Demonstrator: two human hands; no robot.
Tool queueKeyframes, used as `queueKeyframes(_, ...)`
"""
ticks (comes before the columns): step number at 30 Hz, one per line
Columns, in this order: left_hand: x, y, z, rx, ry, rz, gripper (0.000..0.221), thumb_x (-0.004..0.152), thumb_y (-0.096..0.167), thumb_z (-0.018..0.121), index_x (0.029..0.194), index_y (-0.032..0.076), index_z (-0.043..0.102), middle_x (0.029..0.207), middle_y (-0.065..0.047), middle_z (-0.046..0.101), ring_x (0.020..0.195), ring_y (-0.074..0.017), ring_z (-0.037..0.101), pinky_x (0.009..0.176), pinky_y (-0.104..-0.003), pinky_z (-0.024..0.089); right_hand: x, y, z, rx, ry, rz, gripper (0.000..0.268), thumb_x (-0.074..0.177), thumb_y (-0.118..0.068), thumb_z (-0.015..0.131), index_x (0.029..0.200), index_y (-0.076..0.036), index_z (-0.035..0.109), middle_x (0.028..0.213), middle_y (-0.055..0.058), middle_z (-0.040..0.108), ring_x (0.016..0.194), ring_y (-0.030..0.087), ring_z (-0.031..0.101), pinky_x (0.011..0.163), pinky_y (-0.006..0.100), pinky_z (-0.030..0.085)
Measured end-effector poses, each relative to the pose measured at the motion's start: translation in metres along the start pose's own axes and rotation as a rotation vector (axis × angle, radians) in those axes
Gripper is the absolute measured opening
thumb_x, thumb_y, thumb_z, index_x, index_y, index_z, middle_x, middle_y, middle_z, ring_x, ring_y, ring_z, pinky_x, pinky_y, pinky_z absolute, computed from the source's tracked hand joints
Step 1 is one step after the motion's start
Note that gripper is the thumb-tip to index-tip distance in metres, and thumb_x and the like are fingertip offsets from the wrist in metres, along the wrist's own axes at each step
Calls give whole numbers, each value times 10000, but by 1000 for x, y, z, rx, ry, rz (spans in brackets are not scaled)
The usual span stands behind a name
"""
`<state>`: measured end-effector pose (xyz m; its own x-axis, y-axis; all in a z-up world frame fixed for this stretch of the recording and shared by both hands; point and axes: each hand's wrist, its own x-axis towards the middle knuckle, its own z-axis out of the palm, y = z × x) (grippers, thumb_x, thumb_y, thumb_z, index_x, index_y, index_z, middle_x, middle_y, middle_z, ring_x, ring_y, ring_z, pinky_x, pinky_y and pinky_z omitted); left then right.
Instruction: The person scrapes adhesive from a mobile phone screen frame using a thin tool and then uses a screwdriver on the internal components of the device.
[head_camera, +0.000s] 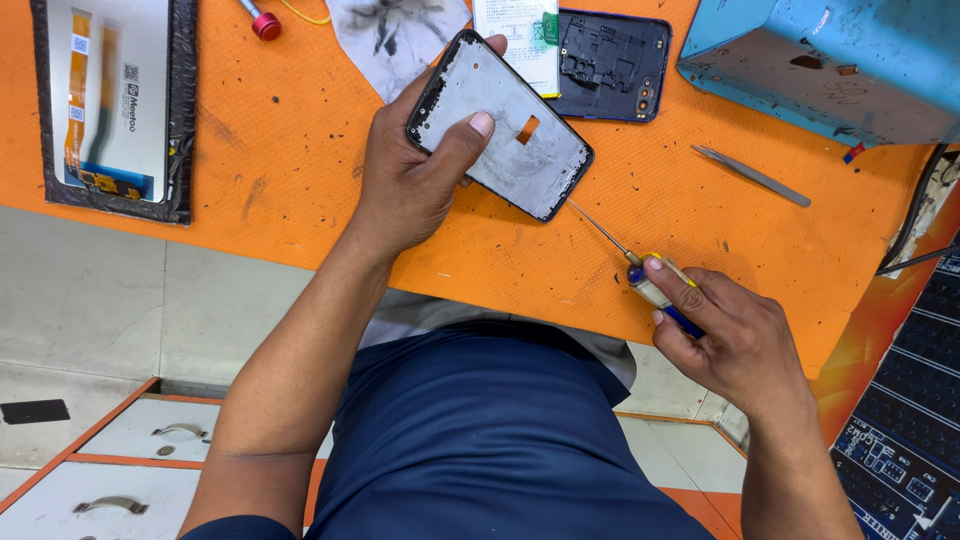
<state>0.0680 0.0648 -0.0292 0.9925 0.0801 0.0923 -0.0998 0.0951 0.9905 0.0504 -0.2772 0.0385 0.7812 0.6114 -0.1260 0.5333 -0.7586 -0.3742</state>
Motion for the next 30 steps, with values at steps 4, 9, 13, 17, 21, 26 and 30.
queueKeyframes(4, 0, -3, -1, -9, -8, 0, 442, 1105, 173, 586, 1533, 76, 539, 1299, -94, 745, 1112, -118, 722, 1074, -337, 609, 0, 1, 0, 37, 34, -43, 698, 789, -95, 779, 1446, -242, 595, 933, 73, 708, 657, 167, 620, 564, 324, 528)
queueKeyframes(9, 0, -3, 0, -10, -7, -2, 437, 1102, 174, 586, 1525, 75, 540, 1291, -94, 742, 1143, -139, 725, 1056, -345, 619, -1, 2, 0, 28, 11, -42, 704, 779, -100, 788, 1440, -250, 599, 873, 68, 692, 644, 177, 609, 548, 339, 510)
queueKeyframes(13, 0, -2, 0, 15, -10, 6, 436, 1110, 179, 593, 1532, 77, 544, 1229, -86, 761, 1067, -124, 729, 1045, -340, 616, -3, 3, 1, 59, 2, -39, 693, 788, -96, 781, 1439, -249, 598, 842, 59, 685, 618, 164, 594, 535, 329, 504)
queueKeyframes(17, -1, -1, 0, -3, -16, -12, 431, 1107, 187, 589, 1521, 77, 540, 1205, -84, 759, 1061, -130, 736, 1012, -334, 633, -5, 4, 3, 50, -16, -38, 694, 778, -98, 787, 1431, -247, 605, 791, 53, 658, 598, 165, 576, 523, 333, 491)
queueKeyframes(21, -2, -3, -1, -1, -20, 20, 438, 1116, 176, 585, 1538, 72, 528, 1264, -105, 734, 1122, -138, 718, 1064, -345, 621, -4, 2, 2, 67, -9, -37, 692, 774, -87, 784, 1426, -244, 610, 765, 47, 635, 590, 163, 558, 520, 337, 479)
queueKeyframes(26, -3, -6, -2, -1, -27, 55, 416, 1119, 158, 586, 1519, 62, 524, 1330, -120, 709, 1195, -156, 713, 1074, -341, 612, -4, -2, 0, 93, 4, -44, 679, 772, -84, 780, 1415, -225, 618, 780, 52, 639, 582, 156, 547, 516, 331, 470)
queueKeyframes(30, -2, -6, -2, -10, -28, 40, 442, 1106, 145, 584, 1537, 67, 525, 1324, -123, 711, 1170, -159, 722, 1054, -347, 626, -5, -2, 1, 97, -12, -21, 661, 768, -87, 789, 1398, -216, 637, 673, 38, 561, 539, 153, 506, 492, 339, 445)
